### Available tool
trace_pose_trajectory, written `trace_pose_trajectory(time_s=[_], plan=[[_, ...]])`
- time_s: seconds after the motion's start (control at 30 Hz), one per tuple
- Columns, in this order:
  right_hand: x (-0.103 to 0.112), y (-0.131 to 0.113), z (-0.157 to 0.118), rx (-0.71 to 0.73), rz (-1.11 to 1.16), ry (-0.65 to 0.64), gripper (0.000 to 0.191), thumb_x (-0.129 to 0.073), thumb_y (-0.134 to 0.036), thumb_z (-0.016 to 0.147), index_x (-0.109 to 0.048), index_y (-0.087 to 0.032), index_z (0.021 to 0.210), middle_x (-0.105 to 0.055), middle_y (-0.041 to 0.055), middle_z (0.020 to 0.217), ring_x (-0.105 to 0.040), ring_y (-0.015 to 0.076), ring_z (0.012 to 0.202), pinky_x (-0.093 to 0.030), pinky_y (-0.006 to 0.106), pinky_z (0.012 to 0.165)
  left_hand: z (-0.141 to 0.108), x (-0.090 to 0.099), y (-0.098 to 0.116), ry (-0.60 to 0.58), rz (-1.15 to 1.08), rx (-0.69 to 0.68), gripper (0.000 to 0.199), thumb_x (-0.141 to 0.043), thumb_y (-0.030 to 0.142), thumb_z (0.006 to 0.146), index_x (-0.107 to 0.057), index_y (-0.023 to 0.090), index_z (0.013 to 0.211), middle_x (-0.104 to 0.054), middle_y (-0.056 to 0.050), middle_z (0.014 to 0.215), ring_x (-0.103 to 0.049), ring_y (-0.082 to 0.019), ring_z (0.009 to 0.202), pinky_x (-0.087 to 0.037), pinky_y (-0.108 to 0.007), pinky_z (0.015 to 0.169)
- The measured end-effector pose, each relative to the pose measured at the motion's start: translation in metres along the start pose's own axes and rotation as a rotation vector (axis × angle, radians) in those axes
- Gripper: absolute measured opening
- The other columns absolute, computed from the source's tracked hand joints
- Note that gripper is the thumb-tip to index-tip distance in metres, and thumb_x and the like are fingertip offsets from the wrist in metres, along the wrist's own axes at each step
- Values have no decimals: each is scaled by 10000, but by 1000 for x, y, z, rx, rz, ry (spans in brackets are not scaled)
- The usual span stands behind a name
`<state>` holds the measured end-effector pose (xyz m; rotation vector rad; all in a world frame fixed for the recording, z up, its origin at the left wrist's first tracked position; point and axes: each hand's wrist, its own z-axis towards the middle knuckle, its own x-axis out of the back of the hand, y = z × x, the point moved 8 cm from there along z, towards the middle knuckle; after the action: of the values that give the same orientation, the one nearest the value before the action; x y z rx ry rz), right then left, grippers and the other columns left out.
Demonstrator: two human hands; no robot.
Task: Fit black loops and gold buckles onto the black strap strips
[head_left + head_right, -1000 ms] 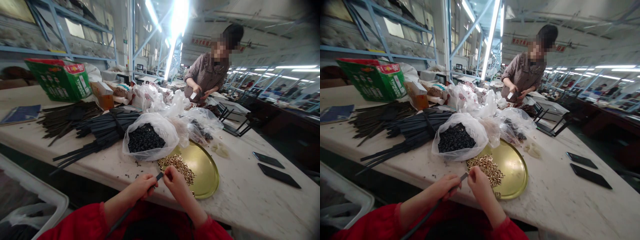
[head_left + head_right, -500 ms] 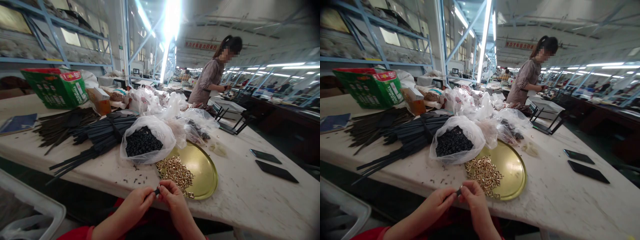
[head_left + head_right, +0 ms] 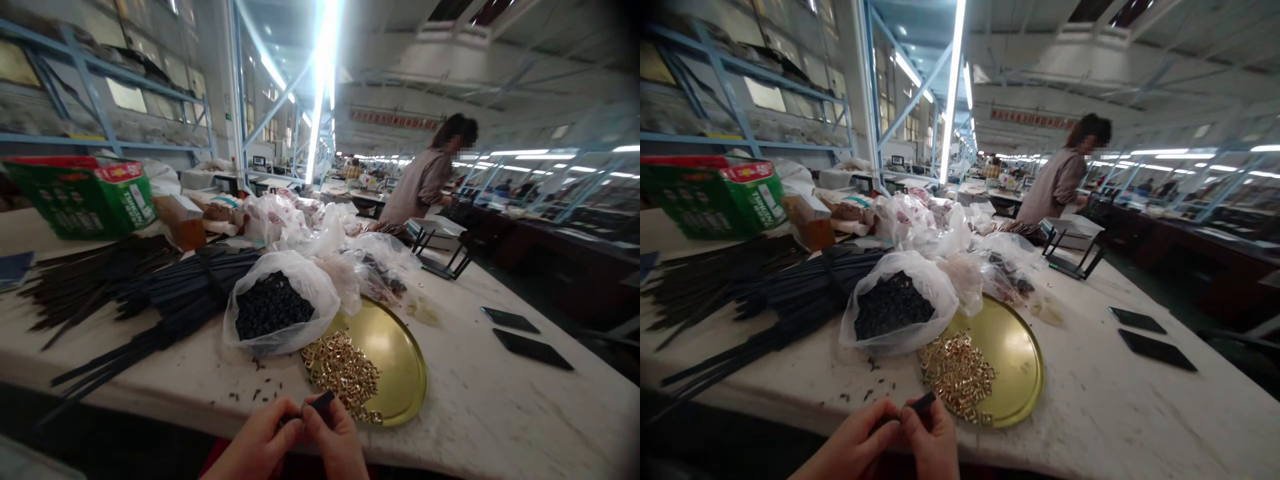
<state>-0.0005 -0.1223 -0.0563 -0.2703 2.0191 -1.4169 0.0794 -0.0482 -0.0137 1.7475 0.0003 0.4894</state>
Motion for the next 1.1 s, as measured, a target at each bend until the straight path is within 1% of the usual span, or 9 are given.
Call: trace_pose_trajectory(time_s=[0.17,0.27,0.43,0.57,0.73,0.83,0.93,1.03,1.1], plan=[[0,8,-10,-108,-28,-60,416,-701,-540,621,-651,-141,728,-601,-3,530,-511,108,476,-415,225,480,-2,-7,-17,-27,-259,146,333,-519,495,750,-478,165,748,-570,3,650,-424,-95,445,-289,-204,416],[-3,8,-14,-192,91,-96,380,-647,-543,686,-615,-166,713,-598,-7,538,-524,106,481,-435,227,501,-3,-13,-20,-68,-334,161,338,-537,493,741,-473,162,740,-580,2,656,-409,-80,429,-268,-193,398],[-5,4,-19,-235,194,-113,297,-695,-458,677,-554,-196,681,-600,-21,577,-541,102,502,-435,219,497,-6,-20,-24,-110,-380,224,319,-548,466,713,-484,156,754,-541,23,598,-395,-77,414,-273,-191,393],[-2,8,-19,-204,155,-115,320,-668,-483,693,-527,-195,688,-575,-29,561,-515,101,482,-401,221,470,-8,-19,-16,-101,-327,232,281,-550,428,672,-474,159,704,-527,26,576,-412,-87,445,-286,-194,412],[8,2,-18,-69,26,-14,366,-676,-496,675,-489,-182,645,-502,-60,527,-440,73,473,-359,192,458,-8,-18,-6,-72,-241,241,244,-532,394,626,-465,165,673,-554,17,597,-427,-91,449,-298,-199,424],[2,5,-19,-129,159,-27,355,-694,-474,664,-489,-185,672,-480,-71,538,-425,64,467,-340,185,447,-7,-19,-5,-54,-190,250,236,-519,399,609,-460,173,646,-542,19,566,-422,-102,453,-301,-209,434],[-9,9,-19,-210,317,-100,371,-724,-474,623,-511,-183,710,-514,-65,559,-445,59,462,-354,183,457,-3,-10,-2,56,-101,199,226,-500,406,602,-445,187,604,-533,13,553,-452,-132,503,-340,-234,484],[-14,10,-16,-164,269,-137,369,-785,-399,558,-554,-158,714,-560,-50,580,-467,50,472,-363,168,473,-2,0,1,169,28,110,209,-477,394,620,-444,193,574,-554,-5,569,-493,-169,576,-372,-259,550],[-14,14,-13,-134,244,-127,346,-797,-348,532,-561,-152,689,-565,-50,572,-474,50,467,-363,165,469,-1,2,-3,186,80,86,215,-481,398,637,-459,192,578,-568,-10,575,-504,-179,591,-383,-264,561]])
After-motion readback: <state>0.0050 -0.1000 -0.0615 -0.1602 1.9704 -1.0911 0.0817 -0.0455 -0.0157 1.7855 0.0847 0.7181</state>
